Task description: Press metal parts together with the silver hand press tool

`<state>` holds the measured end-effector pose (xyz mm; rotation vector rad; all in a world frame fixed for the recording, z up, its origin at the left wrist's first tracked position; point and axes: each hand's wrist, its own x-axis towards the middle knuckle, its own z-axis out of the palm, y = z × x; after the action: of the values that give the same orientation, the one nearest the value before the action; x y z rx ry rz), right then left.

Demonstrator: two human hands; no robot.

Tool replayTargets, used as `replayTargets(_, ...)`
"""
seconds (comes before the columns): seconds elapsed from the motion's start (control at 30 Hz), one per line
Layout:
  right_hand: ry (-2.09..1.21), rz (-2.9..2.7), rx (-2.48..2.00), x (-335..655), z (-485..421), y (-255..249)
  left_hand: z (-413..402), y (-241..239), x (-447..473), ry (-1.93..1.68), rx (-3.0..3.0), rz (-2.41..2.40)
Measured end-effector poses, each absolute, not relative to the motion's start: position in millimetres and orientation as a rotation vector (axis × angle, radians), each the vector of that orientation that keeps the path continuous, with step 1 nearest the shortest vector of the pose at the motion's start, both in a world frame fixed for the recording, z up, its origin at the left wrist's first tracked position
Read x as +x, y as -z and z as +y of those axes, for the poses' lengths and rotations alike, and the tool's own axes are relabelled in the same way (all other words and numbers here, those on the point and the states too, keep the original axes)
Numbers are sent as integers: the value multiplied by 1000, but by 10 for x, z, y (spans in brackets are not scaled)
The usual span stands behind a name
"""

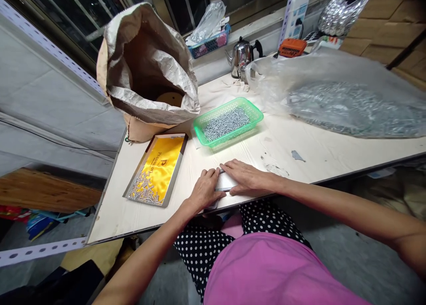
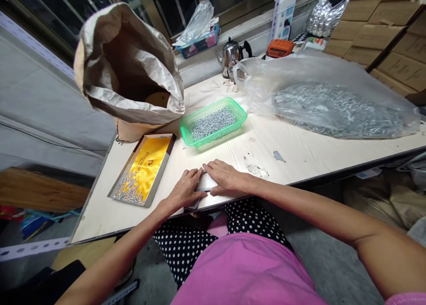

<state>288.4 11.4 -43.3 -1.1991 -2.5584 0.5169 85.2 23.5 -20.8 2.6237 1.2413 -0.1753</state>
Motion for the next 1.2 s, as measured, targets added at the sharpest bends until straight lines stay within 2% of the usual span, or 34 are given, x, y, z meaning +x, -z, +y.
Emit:
replayTargets(0.4, -418, -2763, -1494, 2756, 170, 23, 278, 157, 944, 172, 2598, 1373)
replayTargets(0.6, -477, -2810, -1467, 2701, 178, 61, 241, 123, 981, 230, 2591, 1380)
replayTargets(0.77, -381, -2752, -1482, 2752, 174, 167, 257, 72, 984, 261, 2601, 1407)
replayTargets(0.97, -360, -2730, -1325, 2906, 331, 256, -9, 193, 944, -20, 2565, 1534)
replayTargets(1.2, -269, -2632, -1456, 2850, 515, 372, -566, 532, 1056, -300, 2613, 1266)
